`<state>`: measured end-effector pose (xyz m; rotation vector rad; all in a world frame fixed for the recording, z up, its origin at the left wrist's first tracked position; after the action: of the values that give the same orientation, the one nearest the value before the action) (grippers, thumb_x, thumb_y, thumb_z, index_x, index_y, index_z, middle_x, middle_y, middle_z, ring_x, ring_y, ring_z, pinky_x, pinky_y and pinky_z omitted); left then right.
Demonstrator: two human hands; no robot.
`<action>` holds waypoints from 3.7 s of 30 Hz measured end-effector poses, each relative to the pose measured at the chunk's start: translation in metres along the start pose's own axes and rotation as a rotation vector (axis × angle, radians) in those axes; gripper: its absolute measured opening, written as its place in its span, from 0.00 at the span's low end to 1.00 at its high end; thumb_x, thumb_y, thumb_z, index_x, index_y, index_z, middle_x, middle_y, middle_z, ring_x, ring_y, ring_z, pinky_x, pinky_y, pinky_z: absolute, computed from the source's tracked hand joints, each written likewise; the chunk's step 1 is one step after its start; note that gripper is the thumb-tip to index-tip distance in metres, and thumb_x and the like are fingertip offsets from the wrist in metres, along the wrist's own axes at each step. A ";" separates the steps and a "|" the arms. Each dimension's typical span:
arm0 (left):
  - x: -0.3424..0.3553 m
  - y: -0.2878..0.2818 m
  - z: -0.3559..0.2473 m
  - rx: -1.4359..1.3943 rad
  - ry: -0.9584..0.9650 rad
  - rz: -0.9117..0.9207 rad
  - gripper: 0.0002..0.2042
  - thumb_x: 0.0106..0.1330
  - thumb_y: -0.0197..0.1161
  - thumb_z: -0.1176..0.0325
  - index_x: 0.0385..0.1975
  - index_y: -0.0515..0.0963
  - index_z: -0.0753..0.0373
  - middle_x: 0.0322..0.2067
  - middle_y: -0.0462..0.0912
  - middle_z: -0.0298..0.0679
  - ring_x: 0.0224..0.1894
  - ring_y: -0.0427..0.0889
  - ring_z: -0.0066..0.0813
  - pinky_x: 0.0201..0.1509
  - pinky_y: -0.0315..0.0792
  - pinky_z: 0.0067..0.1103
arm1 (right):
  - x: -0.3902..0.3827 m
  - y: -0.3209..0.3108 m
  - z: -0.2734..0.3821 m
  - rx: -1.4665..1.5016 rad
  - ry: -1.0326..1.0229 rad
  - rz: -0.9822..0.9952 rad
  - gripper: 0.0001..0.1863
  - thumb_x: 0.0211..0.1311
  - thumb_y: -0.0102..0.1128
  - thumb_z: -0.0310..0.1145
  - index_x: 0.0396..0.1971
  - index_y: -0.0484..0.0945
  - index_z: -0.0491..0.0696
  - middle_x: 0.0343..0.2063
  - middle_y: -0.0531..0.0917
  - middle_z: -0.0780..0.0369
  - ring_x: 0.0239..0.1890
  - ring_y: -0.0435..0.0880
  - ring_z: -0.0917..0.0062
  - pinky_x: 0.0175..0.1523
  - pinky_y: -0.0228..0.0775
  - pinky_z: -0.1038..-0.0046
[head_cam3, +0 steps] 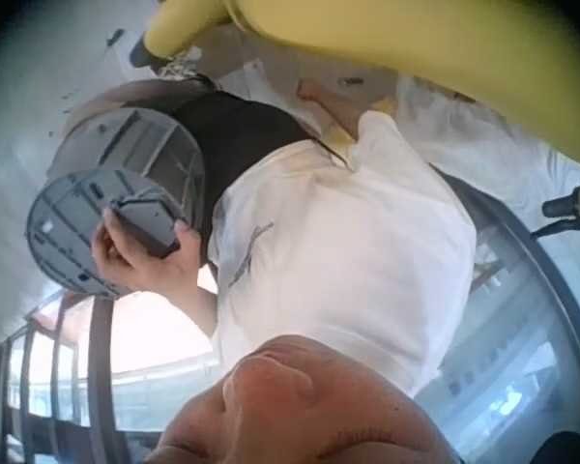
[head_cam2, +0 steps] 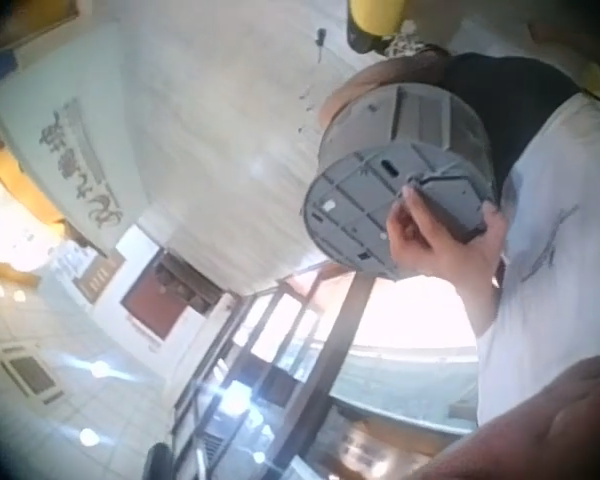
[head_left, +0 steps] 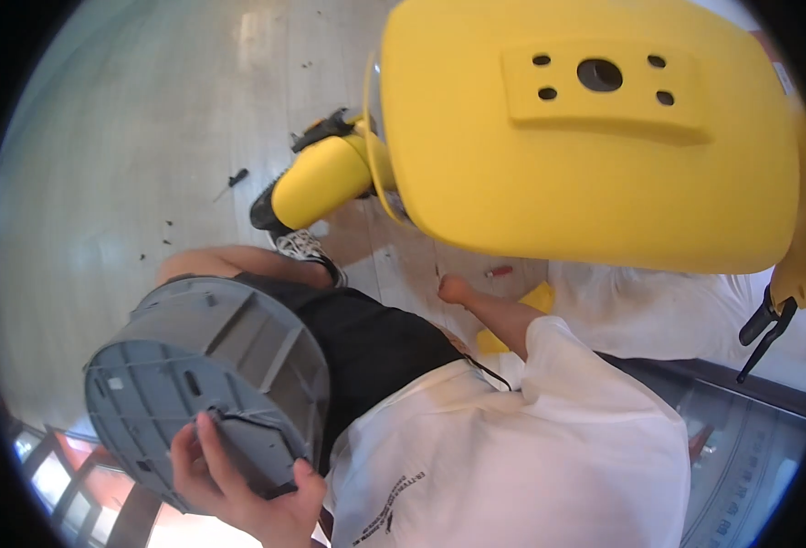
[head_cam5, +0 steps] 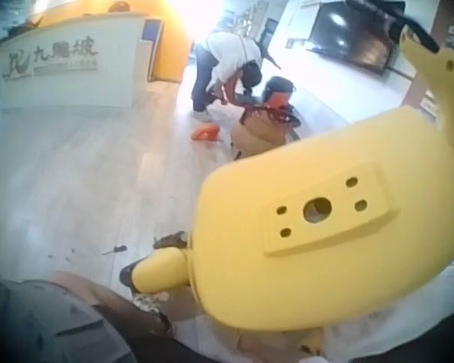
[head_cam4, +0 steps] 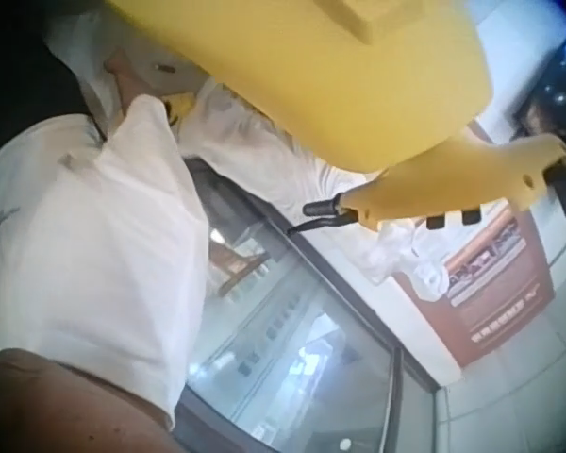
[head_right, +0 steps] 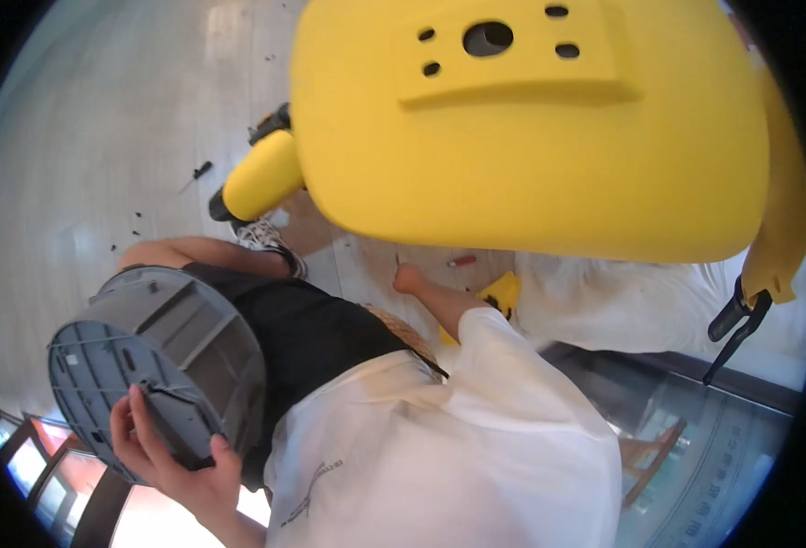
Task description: Repairing a circular plastic housing, possibly from a robotic vacuum, by inserting internal components and securing them with a hex key.
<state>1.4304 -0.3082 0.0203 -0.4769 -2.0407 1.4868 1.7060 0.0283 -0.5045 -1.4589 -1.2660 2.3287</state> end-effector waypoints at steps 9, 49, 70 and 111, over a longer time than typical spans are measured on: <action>0.004 0.007 0.014 0.147 0.069 0.040 0.40 0.68 0.49 0.29 0.69 0.74 0.54 0.65 0.71 0.48 0.65 0.74 0.47 0.62 0.72 0.40 | -0.017 0.057 -0.028 0.161 0.171 0.187 0.17 0.55 0.55 0.37 0.32 0.88 0.41 0.36 0.88 0.48 0.43 0.87 0.54 0.52 0.78 0.55; 0.009 0.004 -0.045 -0.215 0.945 0.048 0.44 0.56 0.69 0.39 0.68 0.72 0.64 0.63 0.75 0.57 0.62 0.74 0.63 0.65 0.63 0.53 | -0.050 0.140 -0.252 0.729 0.617 -0.363 0.19 0.59 0.58 0.41 0.40 0.89 0.43 0.42 0.88 0.48 0.44 0.88 0.55 0.49 0.80 0.54; 0.121 0.035 -0.157 0.300 0.952 0.424 0.47 0.58 0.75 0.59 0.76 0.55 0.62 0.74 0.55 0.60 0.72 0.61 0.61 0.73 0.60 0.52 | -0.036 0.005 -0.268 1.404 0.907 -0.597 0.23 0.60 0.64 0.36 0.55 0.81 0.43 0.52 0.85 0.47 0.54 0.86 0.54 0.55 0.80 0.56; 0.228 0.113 -0.276 0.239 0.791 0.372 0.46 0.65 0.71 0.59 0.75 0.44 0.58 0.71 0.55 0.59 0.67 0.65 0.53 0.68 0.68 0.46 | 0.123 -0.084 -0.403 0.888 0.876 -0.581 0.30 0.78 0.37 0.40 0.78 0.58 0.53 0.79 0.57 0.65 0.80 0.55 0.69 0.77 0.50 0.46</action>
<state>1.4222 0.0673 0.0280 -1.1701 -1.1818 1.3990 1.9326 0.3791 -0.6065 -1.2593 -0.2612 1.2768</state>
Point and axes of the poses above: each hand's wrist, its own x-axis towards the middle knuckle, its own y-axis out of the palm, z = x × y, the point moved 5 cm from there along x, towards the middle knuckle
